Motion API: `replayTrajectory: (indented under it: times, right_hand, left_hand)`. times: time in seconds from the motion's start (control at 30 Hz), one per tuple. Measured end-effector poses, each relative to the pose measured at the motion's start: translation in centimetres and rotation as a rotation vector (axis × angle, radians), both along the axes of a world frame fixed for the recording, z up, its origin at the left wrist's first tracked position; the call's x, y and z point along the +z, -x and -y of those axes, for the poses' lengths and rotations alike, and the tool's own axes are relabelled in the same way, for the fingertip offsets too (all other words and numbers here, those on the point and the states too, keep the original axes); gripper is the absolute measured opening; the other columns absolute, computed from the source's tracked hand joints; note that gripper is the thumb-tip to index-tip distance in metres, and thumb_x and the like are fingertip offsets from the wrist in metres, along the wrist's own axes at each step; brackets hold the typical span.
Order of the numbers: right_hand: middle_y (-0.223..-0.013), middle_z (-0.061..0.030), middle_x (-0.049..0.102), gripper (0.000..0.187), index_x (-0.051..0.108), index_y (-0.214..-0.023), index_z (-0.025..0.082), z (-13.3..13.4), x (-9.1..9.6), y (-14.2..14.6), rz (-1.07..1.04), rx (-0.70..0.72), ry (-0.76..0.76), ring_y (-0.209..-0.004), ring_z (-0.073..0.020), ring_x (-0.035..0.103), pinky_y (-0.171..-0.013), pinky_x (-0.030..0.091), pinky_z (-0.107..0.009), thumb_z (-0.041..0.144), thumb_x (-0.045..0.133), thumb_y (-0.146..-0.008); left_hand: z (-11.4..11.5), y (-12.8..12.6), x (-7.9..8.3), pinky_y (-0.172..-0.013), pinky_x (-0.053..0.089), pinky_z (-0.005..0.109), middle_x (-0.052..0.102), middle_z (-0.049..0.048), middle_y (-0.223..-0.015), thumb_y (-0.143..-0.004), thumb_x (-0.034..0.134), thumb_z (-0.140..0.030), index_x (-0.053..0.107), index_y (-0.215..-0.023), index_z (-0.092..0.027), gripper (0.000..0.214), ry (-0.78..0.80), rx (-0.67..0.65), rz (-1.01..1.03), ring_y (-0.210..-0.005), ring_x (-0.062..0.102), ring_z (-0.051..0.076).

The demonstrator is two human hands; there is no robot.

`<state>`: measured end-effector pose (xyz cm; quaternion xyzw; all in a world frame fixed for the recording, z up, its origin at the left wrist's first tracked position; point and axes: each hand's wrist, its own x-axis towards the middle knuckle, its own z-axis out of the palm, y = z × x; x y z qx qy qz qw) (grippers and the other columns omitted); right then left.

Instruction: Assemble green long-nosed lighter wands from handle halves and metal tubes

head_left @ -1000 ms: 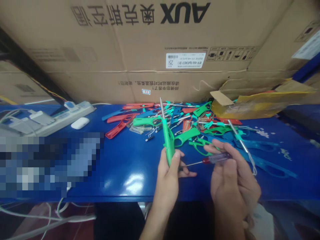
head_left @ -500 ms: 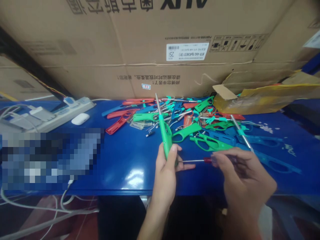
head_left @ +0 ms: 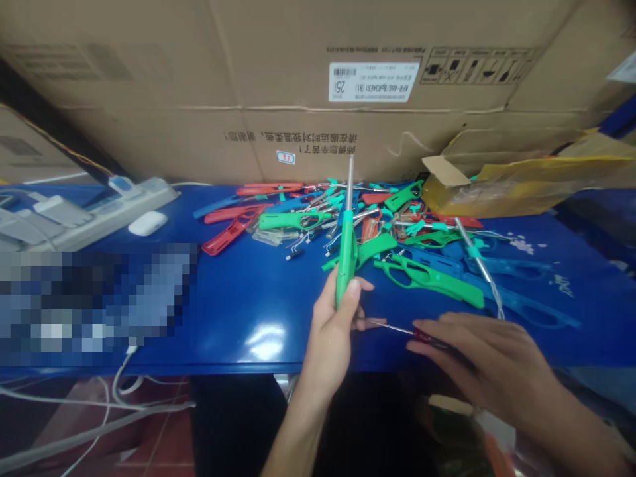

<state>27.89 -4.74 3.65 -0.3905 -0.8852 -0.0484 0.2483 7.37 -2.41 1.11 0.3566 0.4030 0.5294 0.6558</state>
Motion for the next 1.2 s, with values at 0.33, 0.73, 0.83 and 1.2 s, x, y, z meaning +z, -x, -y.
replayTrajectory:
  times: [0.33, 0.73, 0.83, 1.2]
  right_hand:
    - [-0.094, -0.0012, 0.076, 0.021, 0.063, -0.112, 0.024, 0.4, 0.8, 0.4, -0.136, -0.074, 0.288, -0.078, -0.0152, 0.074, -0.068, 0.055, -0.024, 0.040, 0.055, -0.102]
    - [-0.053, 0.0054, 0.060, 0.047, 0.063, -0.062, 0.023, -1.1, 2.1, 1.6, -0.292, -0.203, 0.579, -0.046, -0.0113, 0.056, -0.049, 0.046, -0.024, 0.047, 0.053, -0.100]
    - [-0.064, 0.0049, 0.066, 0.036, 0.066, -0.075, 0.023, -1.0, 2.3, 0.9, -0.267, -0.179, 0.667, -0.056, -0.0119, 0.061, -0.054, 0.049, -0.023, 0.048, 0.055, -0.099]
    - [-0.060, 0.0031, 0.064, 0.031, 0.064, -0.075, 0.023, -0.4, 1.6, 1.3, -0.201, -0.100, 0.191, -0.048, -0.0131, 0.059, -0.050, 0.046, -0.027, 0.034, 0.053, -0.102]
  left_hand:
    - [0.1, -0.1, 0.5, -0.059, 0.054, 0.021, 0.047, -0.0030, -0.078, -0.101, 0.054, -0.044, 0.062, -0.103, -0.020, 0.025, -0.028, 0.008, -0.046, -0.057, 0.040, 0.007]
    - [0.4, 0.0, 0.5, -0.054, 0.053, 0.017, 0.050, -0.0029, -0.091, -0.099, 0.059, -0.042, 0.055, -0.116, -0.024, 0.025, -0.026, 0.010, 0.084, -0.056, 0.038, 0.004]
    - [0.5, -0.1, 0.6, -0.055, 0.054, 0.018, 0.051, -0.0027, -0.093, -0.100, 0.056, -0.041, 0.054, -0.120, -0.025, 0.026, -0.051, 0.000, 0.063, -0.055, 0.039, 0.005]
    - [0.5, -0.2, 0.8, -0.059, 0.053, 0.020, 0.052, -0.0017, -0.091, -0.101, 0.056, -0.042, 0.055, -0.115, -0.022, 0.024, -0.052, 0.023, -0.025, -0.058, 0.040, 0.006]
